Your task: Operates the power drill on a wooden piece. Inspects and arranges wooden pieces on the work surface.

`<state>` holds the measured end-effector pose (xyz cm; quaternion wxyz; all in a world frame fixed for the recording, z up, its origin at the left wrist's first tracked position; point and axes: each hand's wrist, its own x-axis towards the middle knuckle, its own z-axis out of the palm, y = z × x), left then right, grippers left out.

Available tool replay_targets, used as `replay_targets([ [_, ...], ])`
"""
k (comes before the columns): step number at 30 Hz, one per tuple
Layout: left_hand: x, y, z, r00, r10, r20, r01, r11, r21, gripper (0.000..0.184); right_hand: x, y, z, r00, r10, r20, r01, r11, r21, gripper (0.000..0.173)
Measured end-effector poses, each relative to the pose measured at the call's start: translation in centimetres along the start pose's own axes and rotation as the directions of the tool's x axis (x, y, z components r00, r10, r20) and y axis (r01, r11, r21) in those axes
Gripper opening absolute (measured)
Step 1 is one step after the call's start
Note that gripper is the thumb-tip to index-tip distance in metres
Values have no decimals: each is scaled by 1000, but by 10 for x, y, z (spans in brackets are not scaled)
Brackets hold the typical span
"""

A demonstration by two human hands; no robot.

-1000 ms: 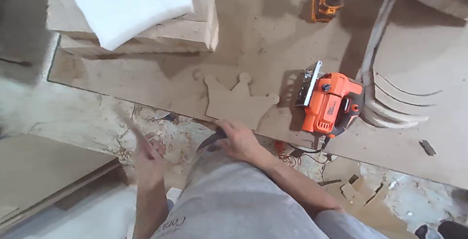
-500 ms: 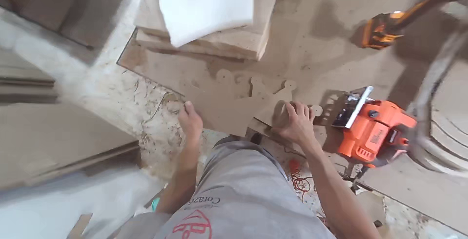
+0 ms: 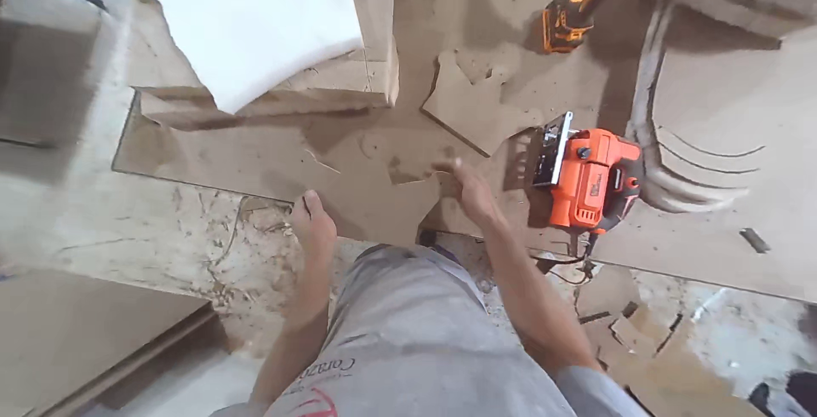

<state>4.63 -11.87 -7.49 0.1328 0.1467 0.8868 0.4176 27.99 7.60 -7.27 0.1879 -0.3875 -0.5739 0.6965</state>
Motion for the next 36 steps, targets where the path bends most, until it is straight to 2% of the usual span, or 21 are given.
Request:
replay_targets([
  [1,-1,0,4,1000,-4,23,4,1000,-14,47,-10,6,8,1000,10,-3,-9,991,134,45],
  [3,-8,1,6,996,-27,80,31,999,-45,48,-26,14,19,995,15,-98,9,971,239,29],
  [5,-12,6,3,990,-3,141,16,996,-91,46,-31,18,19,981,7,-195,45,965,259,24],
  [10,-16,18,8,936,192,294,-136,970,-202,35,-37,22,-3,911,19,-412,93,964,249,16],
  [13,-21,23,14,917,201,344,-100,952,-289,34,-49,27,-11,870,2,-494,45,996,82,26],
  [16,-26,29,16,889,199,413,-44,934,-356,35,-60,24,-13,843,-4,-538,4,1000,0,39],
  [19,-34,39,6,783,173,597,51,940,-339,40,-66,30,-20,788,-79,-610,66,997,-43,42],
  [21,-38,45,2,728,165,666,66,949,-308,41,-65,33,-24,747,-133,-652,122,991,-62,43],
  [24,-36,40,0,705,194,682,22,955,-294,40,-67,34,-23,735,-80,-673,128,992,22,43],
  [28,-15,31,5,712,231,663,-70,963,-260,36,-75,45,-11,765,127,-632,59,962,265,36],
  [30,2,35,7,711,203,673,-106,977,-184,36,-72,42,-9,785,190,-590,34,938,346,26],
  [32,17,36,4,676,142,723,-118,989,-84,35,-68,34,-8,787,259,-561,-2,909,417,22],
  [34,27,38,2,629,89,772,-113,993,-23,36,-56,27,-11,782,299,-547,-26,893,450,20],
  [36,32,39,3,628,48,777,-125,991,40,41,-41,24,-16,785,271,-558,-71,933,353,18],
])
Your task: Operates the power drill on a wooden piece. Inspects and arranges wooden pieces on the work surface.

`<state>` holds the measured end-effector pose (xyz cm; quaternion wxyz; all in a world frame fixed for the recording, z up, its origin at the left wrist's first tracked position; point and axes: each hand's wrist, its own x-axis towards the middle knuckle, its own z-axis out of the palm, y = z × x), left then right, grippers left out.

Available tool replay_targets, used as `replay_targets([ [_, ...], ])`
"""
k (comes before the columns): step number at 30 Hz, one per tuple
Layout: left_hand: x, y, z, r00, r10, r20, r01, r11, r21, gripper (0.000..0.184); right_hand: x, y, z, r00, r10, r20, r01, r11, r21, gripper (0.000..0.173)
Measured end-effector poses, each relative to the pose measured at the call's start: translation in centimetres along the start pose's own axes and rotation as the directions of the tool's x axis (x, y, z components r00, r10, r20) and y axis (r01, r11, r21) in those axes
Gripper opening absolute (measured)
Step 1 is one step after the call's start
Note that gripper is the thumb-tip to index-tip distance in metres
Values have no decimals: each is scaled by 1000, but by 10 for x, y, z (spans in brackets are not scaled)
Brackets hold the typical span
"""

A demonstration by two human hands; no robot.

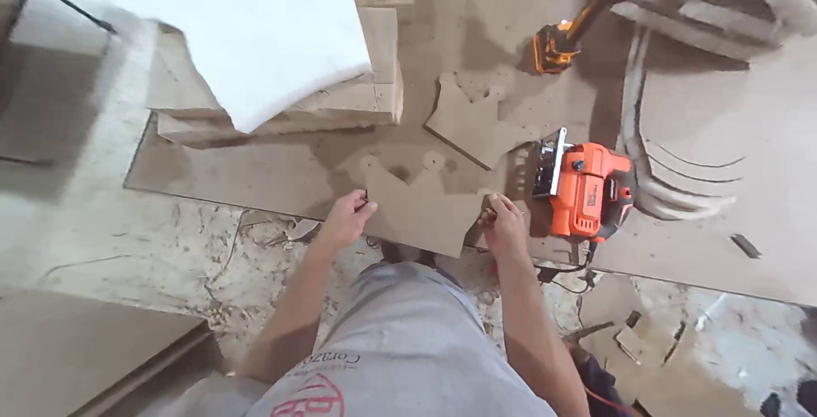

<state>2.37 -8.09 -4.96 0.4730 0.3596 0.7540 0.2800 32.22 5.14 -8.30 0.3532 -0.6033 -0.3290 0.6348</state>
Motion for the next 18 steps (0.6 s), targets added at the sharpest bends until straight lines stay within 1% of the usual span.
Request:
replay_targets([
  [1,1,-1,-2,999,-36,-13,36,996,77,45,6,1,0,998,-65,2,64,986,-155,20],
  [2,1,-4,-4,997,-69,-36,75,980,184,50,10,2,-5,990,-143,17,139,919,-369,27],
  [3,0,-9,-7,994,-82,-73,99,957,274,54,11,0,-11,979,-194,53,189,795,-576,35],
  [4,-1,-15,-12,989,-83,-120,118,939,324,56,10,-1,-17,971,-216,97,221,676,-703,40],
  [5,-2,-23,-19,983,-81,-165,132,934,331,57,10,3,-24,963,-236,133,251,596,-762,41],
  [6,-4,-29,-28,974,-72,-217,139,938,316,55,11,10,-31,953,-258,158,281,563,-778,39],
  [8,-10,-34,-47,941,-22,-338,141,932,333,52,7,33,-46,920,-343,188,360,554,-751,31],
  [10,-2,-24,-72,890,88,-447,108,912,395,48,8,45,-50,853,-476,216,469,513,-719,25],
  [11,4,-18,-85,866,149,-478,82,900,428,48,8,47,-49,829,-511,226,495,484,-721,23],
  [12,12,-11,-100,839,209,-502,60,882,468,48,10,46,-46,821,-524,228,497,458,-737,23],
  [14,35,6,-130,787,313,-532,58,820,569,49,12,37,-39,853,-474,217,440,431,-788,24],
  [15,49,14,-145,776,338,-533,75,789,610,53,14,31,-34,876,-431,215,410,432,-803,25],
  [17,70,27,-169,797,345,-495,119,715,689,65,8,24,-28,905,-344,250,392,444,-806,26],
  [18,77,30,-174,809,354,-469,117,684,720,69,1,23,-27,902,-320,290,412,439,-798,27],
])
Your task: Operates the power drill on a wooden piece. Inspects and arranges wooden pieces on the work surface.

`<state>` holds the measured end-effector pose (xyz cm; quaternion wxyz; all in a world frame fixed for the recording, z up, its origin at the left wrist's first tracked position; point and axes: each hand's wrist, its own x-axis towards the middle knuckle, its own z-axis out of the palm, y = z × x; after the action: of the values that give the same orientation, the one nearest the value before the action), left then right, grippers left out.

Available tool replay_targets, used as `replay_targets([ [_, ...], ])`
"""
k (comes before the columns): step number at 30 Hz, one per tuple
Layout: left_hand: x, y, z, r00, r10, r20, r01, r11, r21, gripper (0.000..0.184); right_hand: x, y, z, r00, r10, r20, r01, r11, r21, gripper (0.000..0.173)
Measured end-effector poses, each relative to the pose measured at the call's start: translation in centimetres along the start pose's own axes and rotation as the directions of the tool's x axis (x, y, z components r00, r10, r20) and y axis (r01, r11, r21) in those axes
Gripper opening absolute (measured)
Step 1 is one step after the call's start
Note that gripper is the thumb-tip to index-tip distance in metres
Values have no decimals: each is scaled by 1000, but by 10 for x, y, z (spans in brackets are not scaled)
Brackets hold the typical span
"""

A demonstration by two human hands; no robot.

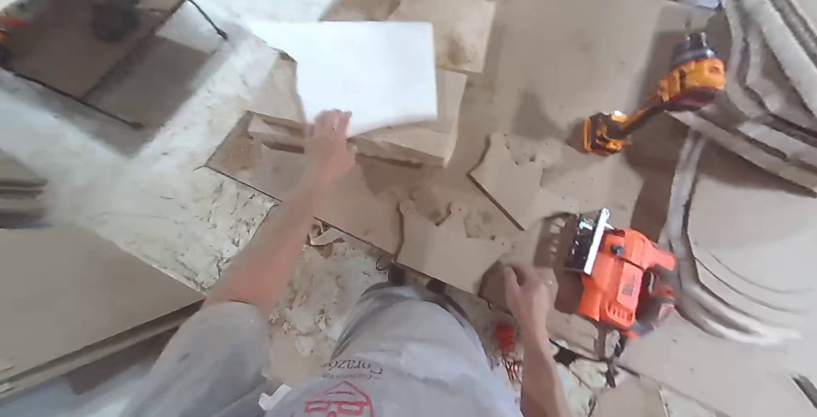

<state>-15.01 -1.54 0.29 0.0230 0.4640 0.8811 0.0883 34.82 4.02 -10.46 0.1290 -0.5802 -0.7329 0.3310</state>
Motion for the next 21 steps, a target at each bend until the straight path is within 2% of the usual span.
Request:
replay_targets([
  [3,-14,24,3,997,83,-10,-83,991,-105,57,-28,-7,5,992,-69,104,67,997,29,26],
  [6,-72,59,36,978,78,194,-30,970,-241,56,-54,-10,19,984,-63,168,54,997,58,26],
  [8,-120,78,78,948,81,307,2,966,-260,59,-62,-13,24,989,-16,149,3,996,87,28],
  [10,-162,102,113,941,119,317,-32,963,-267,64,-64,-17,19,986,84,141,-103,985,139,31],
  [12,-187,126,112,921,150,358,-31,947,-319,69,-66,-20,10,978,142,152,-165,975,152,37],
  [15,-163,124,87,925,60,375,83,931,-355,62,-55,-22,5,981,86,172,-97,994,56,38],
  [16,-143,111,81,945,-8,327,132,925,-356,60,-49,-20,4,984,51,172,-61,997,52,37],
  [18,-104,83,75,976,-161,148,202,923,-328,61,-39,-11,0,987,34,155,-43,998,52,37],
  [19,-86,71,78,972,-230,57,235,914,-332,66,-35,-7,-1,989,40,145,-47,998,48,37],
  [21,-52,53,89,943,-327,-55,292,898,-329,88,-28,0,0,991,47,128,-52,998,32,36],
])
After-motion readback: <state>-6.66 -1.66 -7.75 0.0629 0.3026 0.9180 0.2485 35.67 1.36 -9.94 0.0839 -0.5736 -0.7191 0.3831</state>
